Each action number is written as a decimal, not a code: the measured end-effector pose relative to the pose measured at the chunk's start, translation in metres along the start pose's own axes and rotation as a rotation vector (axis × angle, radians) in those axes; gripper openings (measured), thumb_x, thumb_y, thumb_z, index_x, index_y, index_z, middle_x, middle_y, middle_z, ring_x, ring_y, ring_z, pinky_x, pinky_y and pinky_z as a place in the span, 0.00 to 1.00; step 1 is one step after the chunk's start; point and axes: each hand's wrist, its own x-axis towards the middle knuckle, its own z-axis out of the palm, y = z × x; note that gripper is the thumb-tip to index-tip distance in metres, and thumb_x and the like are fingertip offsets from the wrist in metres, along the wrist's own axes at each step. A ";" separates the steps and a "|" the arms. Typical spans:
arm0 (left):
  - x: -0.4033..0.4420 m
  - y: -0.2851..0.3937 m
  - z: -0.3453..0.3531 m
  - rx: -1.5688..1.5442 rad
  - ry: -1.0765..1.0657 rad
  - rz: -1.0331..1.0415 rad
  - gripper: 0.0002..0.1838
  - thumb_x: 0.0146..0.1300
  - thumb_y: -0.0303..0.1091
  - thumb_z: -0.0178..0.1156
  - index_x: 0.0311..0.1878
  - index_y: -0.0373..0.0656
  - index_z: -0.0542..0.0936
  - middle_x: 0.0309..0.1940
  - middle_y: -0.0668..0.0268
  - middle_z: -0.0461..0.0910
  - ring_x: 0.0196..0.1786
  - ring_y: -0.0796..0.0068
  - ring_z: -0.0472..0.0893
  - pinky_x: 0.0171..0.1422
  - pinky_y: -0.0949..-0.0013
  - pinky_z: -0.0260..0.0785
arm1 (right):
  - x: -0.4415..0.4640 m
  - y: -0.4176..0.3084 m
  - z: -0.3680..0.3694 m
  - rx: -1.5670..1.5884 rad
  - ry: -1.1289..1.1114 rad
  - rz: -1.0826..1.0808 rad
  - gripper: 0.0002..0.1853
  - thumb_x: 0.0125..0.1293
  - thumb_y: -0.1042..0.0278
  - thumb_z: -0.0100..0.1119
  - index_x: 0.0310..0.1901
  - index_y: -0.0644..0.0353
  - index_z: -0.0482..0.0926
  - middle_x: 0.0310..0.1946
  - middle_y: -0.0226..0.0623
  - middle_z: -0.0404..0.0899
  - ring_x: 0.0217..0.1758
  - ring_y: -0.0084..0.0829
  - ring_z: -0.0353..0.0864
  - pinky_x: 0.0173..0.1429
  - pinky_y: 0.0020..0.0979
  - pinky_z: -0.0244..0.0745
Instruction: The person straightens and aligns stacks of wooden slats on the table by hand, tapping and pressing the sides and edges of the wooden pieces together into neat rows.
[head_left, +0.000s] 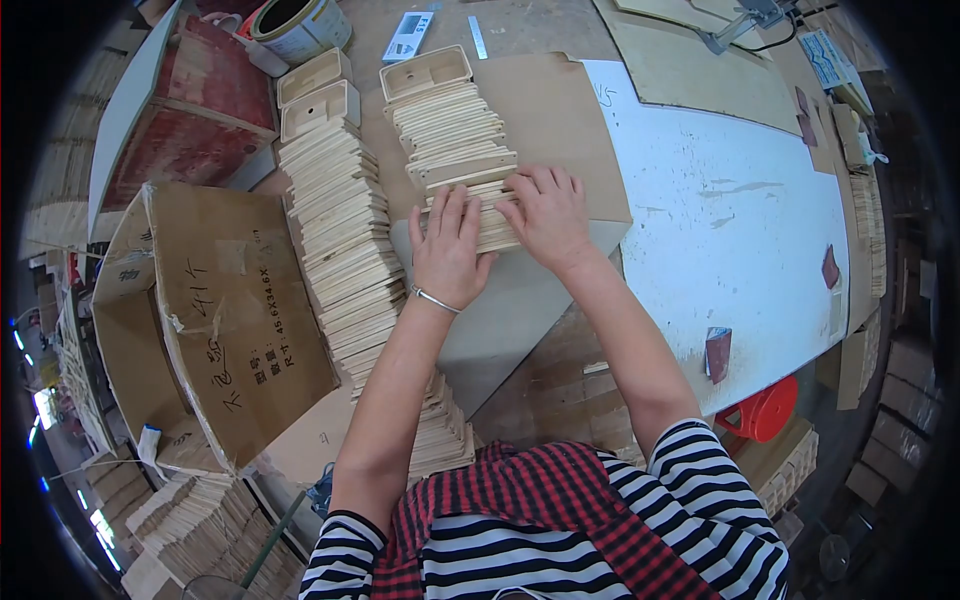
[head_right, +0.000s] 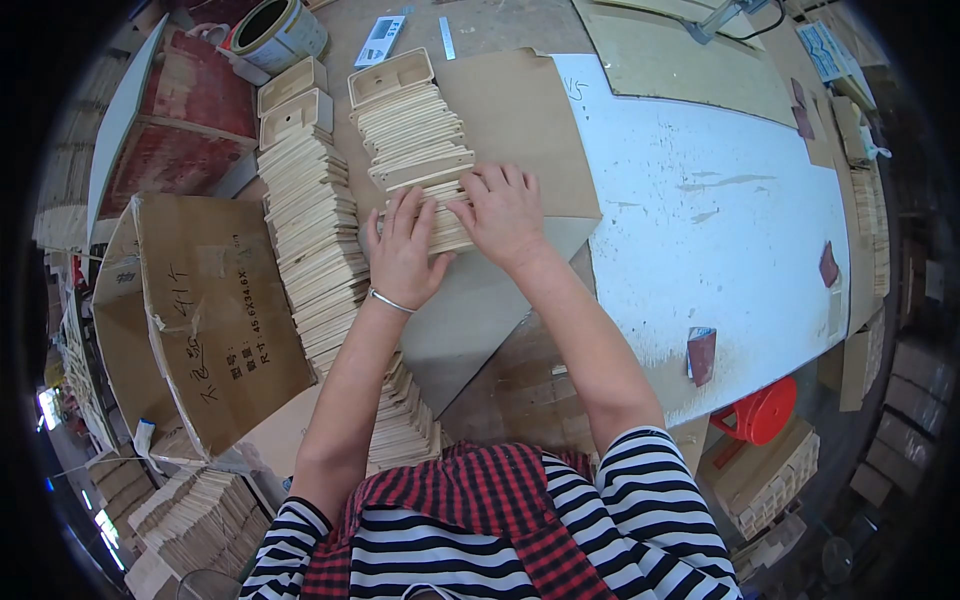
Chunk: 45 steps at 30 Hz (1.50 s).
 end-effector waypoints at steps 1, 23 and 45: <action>0.001 -0.001 0.000 -0.007 -0.008 0.004 0.45 0.45 0.41 0.73 0.68 0.42 0.65 0.69 0.57 0.63 0.73 0.56 0.60 0.73 0.39 0.47 | -0.001 0.000 -0.001 0.001 -0.011 0.000 0.17 0.60 0.54 0.63 0.48 0.51 0.79 0.48 0.29 0.76 0.53 0.36 0.72 0.58 0.41 0.62; 0.010 0.000 -0.005 0.010 -0.080 0.006 0.47 0.44 0.42 0.72 0.69 0.38 0.64 0.67 0.56 0.63 0.70 0.57 0.62 0.71 0.44 0.50 | 0.013 0.010 0.008 0.043 -0.008 0.017 0.19 0.62 0.58 0.62 0.54 0.51 0.78 0.52 0.33 0.76 0.57 0.37 0.72 0.59 0.41 0.63; 0.018 -0.002 -0.002 0.035 -0.178 0.010 0.55 0.45 0.48 0.72 0.73 0.35 0.56 0.73 0.53 0.55 0.77 0.53 0.52 0.79 0.44 0.40 | 0.029 0.021 0.026 0.145 0.053 0.037 0.17 0.62 0.63 0.62 0.52 0.55 0.78 0.49 0.36 0.76 0.53 0.40 0.73 0.56 0.43 0.65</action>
